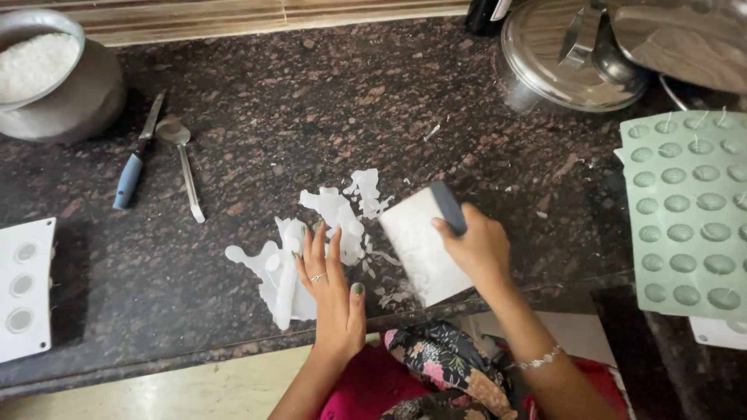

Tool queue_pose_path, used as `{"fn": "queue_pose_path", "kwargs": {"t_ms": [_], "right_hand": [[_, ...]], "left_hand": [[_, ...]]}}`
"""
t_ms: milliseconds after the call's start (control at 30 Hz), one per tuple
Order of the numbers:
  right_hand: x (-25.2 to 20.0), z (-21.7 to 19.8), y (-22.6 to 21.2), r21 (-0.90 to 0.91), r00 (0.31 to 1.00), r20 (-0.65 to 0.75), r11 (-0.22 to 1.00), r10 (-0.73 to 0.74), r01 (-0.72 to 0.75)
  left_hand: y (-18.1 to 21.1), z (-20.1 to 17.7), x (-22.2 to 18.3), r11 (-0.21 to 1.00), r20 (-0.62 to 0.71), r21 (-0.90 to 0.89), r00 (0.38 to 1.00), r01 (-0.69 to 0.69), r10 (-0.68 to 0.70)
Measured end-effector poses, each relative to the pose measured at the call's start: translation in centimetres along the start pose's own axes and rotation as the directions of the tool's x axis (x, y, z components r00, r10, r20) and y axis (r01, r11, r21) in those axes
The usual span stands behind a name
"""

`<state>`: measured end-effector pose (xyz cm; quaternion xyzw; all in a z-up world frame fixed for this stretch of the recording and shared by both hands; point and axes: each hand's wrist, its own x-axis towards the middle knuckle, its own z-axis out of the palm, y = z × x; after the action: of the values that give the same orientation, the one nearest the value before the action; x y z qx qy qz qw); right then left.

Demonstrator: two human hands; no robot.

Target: The recorder scrapes spilled wax from a countertop and gathers it into a container.

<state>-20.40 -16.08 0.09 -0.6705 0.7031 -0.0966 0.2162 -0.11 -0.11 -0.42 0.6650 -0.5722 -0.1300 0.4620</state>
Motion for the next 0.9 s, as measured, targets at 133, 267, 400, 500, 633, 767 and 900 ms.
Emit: {"fn": "queue_pose_path", "kwargs": {"t_ms": [133,267,400,500,633,767,900], "right_hand": [[1.3,-0.5,1.3,-0.044,0.989,-0.041,0.989,-0.143,0.141],[4.2,-3.1,6.1,-0.016,0.998,-0.062,1.0,-0.02,0.019],[1.5,-0.6,2.0,0.0,0.997,-0.069,0.999,-0.046,0.046],[1.5,0.4,0.9,0.008,0.984,-0.028,0.984,-0.178,0.178],[3.7,-3.7,3.9,-0.086,0.998,-0.032,0.995,-0.054,0.051],[3.5,-3.3,2.9,-0.084,0.998,-0.053,0.996,0.024,-0.029],[3.5,0.0,1.9,-0.096,0.99,-0.04,0.987,-0.135,0.131]], "left_hand": [[-0.2,-0.2,0.5,1.0,-0.046,0.005,0.999,0.006,-0.006],[-0.2,-0.1,0.0,0.999,-0.062,-0.019,0.997,0.041,-0.042],[-0.2,0.4,0.1,0.999,-0.044,0.03,0.999,0.024,-0.023],[-0.3,0.1,0.3,1.0,-0.041,0.03,0.999,0.009,-0.007],[0.0,0.1,0.2,0.999,-0.047,0.002,0.998,0.037,-0.037],[0.0,0.6,0.4,0.999,-0.051,0.041,0.998,0.025,-0.022],[-0.3,0.3,0.2,0.997,-0.042,0.066,0.999,0.028,-0.026]]}}
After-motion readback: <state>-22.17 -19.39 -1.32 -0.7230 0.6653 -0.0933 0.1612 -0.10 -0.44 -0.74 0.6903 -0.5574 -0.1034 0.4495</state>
